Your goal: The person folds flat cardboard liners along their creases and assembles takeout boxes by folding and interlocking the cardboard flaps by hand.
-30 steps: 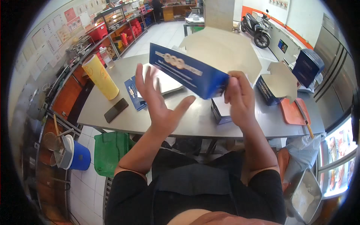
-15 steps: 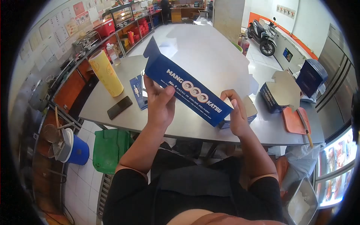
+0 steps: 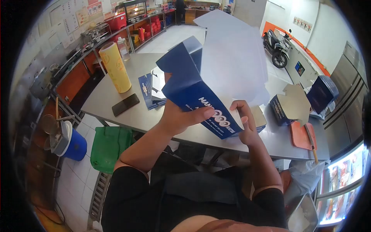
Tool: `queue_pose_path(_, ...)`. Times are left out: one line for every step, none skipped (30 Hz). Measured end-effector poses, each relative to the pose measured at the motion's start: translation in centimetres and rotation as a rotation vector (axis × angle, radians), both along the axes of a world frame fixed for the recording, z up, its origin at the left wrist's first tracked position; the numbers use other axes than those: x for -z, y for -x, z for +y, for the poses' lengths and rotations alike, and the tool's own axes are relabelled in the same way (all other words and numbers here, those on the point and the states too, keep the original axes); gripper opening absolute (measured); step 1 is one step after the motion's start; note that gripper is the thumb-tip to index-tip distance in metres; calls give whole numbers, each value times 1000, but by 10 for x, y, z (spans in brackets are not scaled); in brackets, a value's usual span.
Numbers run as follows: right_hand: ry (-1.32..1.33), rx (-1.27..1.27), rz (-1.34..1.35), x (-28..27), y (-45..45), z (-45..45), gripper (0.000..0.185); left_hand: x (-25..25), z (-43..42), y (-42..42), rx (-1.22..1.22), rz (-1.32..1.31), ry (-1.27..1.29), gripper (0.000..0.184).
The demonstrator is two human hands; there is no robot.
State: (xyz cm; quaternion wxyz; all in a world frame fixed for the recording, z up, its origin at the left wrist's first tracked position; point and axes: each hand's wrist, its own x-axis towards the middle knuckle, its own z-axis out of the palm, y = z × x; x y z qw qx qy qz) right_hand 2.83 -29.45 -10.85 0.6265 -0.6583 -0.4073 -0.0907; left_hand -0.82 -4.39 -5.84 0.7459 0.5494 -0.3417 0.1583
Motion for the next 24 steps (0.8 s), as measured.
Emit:
queue_pose_path(44,73,-5,-6,1,0,64,0,4,-4,-28,-111,-54,86)
queue_pose_path(87,148,-10,-13,2,-2,65,-2,8,-7,-56,-220,-98,90)
queue_pose_path(127,224,-16,-20,4,-3,66,0,1,-2,-311,-309,-170,93)
queue_pose_path(98,236,-95,-27,6,-4,66,-3,-2,-3,-462,-460,-229,92)
queue_pose_path(69,248,-172,-33,7,-5,67,-5,-6,-4,-642,-606,-278,91)
queue_pose_path(39,260,-247,-41,10,-6,67,-8,-9,-5,-832,-737,-303,90)
queue_pose_path(30,173,-281,-52,18,-6,71,0,-12,-12,-831,-793,-320,85)
queue_pose_path(14,100,-245,-61,28,-1,68,6,-16,-16,-829,-847,-339,81)
queue_pose_path(-3,29,-207,-68,39,7,65,13,-24,-13,-826,-721,-358,67)
queue_pose_path(22,19,-139,-77,53,13,54,17,-29,-15,-815,-735,-341,68)
queue_pose_path(47,10,-70,-86,66,18,44,20,-32,-17,-802,-750,-325,69)
queue_pose_path(92,9,34,-90,71,19,40,22,-32,-20,-809,-793,-319,71)
queue_pose_path(136,9,140,-93,72,20,35,21,-31,-22,-817,-836,-314,74)
queue_pose_path(178,8,246,-96,73,21,31,19,-28,-18,-784,-796,-336,76)
queue_pose_path(154,41,184,-97,75,25,26,16,-25,-13,-752,-757,-359,78)
queue_pose_path(191,49,135,-95,73,23,27,13,-24,-9,-721,-719,-383,80)
queue_pose_path(227,56,86,-91,71,20,28,12,-24,-9,-679,-769,-312,85)
queue_pose_path(262,62,36,-88,67,18,29,12,-23,-8,-665,-767,-314,85)
queue_pose_path(267,62,-12,-85,64,16,29,12,-22,-7,-651,-765,-317,86)
queue_pose_path(272,62,-56,-81,62,14,30,12,-21,-5,-635,-758,-321,87)
queue_pose_path(275,64,-89,-79,61,13,30,13,-21,-2,-661,-749,-351,84)
queue_pose_path(277,66,-122,-77,60,12,31,12,-21,1,-685,-740,-381,82)
queue_pose_path(278,72,-147,-77,59,12,31,12,-22,3,-706,-732,-409,80)
queue_pose_path(280,78,-173,-76,59,12,32,12,-23,3,-713,-743,-407,77)
